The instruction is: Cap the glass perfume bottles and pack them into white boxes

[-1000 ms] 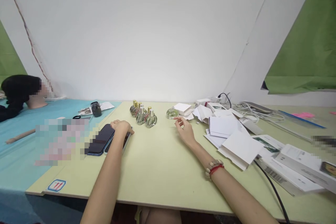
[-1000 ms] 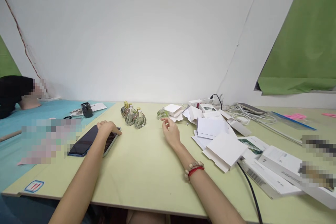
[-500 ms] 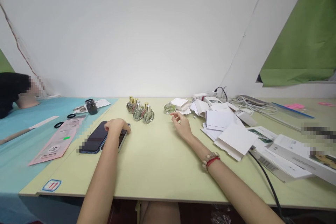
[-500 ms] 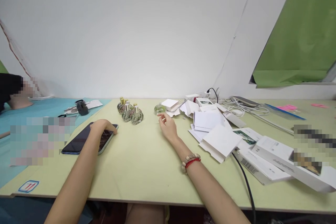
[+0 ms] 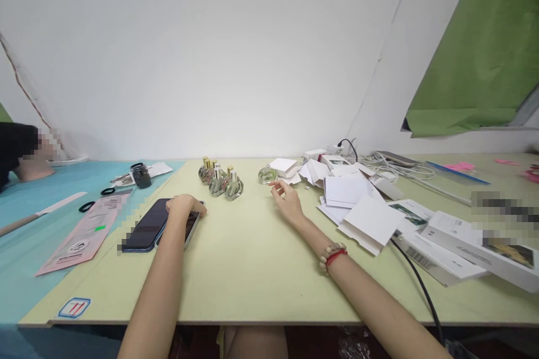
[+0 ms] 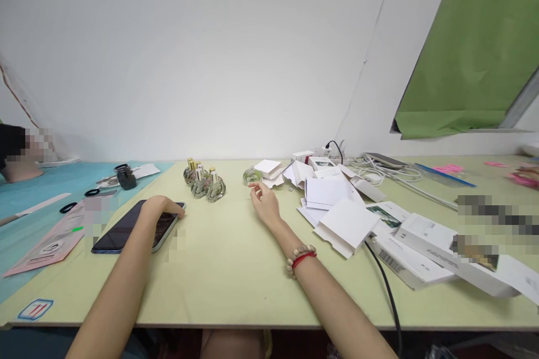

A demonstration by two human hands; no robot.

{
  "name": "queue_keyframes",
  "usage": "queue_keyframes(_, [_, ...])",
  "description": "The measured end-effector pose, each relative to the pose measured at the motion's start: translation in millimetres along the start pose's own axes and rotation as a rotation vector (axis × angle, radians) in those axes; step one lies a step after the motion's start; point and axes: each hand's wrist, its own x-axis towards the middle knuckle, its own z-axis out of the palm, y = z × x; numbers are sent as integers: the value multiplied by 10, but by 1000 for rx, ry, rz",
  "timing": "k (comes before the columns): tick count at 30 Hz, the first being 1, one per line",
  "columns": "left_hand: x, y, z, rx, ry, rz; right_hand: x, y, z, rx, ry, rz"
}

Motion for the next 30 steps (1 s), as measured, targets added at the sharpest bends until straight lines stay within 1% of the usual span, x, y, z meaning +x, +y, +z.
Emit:
queue_keyframes(2, [-56, 40, -4, 61, -7, -45, 2, 3, 3, -22, -10, 8])
queue_keyframes(4, [-124, 134, 4, 105, 36, -24, 1, 34, 10, -62, -31, 32])
queue_keyframes(5, [-164, 203, 17, 115, 70, 11, -1, 61, 16, -91, -49, 52])
queue_keyframes(6, [-211, 287, 39, 122, 114, 74, -2, 93, 24, -127, -72, 77])
queue_keyframes(7, [-263, 380, 75, 121, 198, 157, -4, 128, 33, -169, -99, 101])
queue_keyframes(8, [-323, 480, 127, 102, 232, 216, -3, 162, 45, -214, -126, 121])
queue_keyframes(11, [-536, 763, 383, 66, 147, 373, 23, 234, 97, -350, -169, 133])
queue_keyframes(13, [-680, 898, 601, 51, 109, 508, 69, 247, 144, -417, -134, 108])
queue_keyframes(16, [-827, 995, 870, 27, 84, 689, 181, 240, 229, -462, -44, 37])
queue_keyframes(18, [-856, 1006, 968, 9, 85, 757, 271, 244, 284, -458, -9, -20])
queue_keyframes(20, [-843, 997, 1010, -7, 94, 790, 359, 265, 332, -443, -2, -52])
queue_keyframes(24, [-785, 989, 1033, -47, 122, 797, 486, 333, 386, -402, 21, -32])
queue_keyframes(27, [-752, 1003, 1032, -94, 160, 764, 516, 371, 387, -360, 84, 10])
queue_keyframes(30, [-722, 1008, 1019, -150, 202, 741, 495, 383, 358, -253, 66, 73])
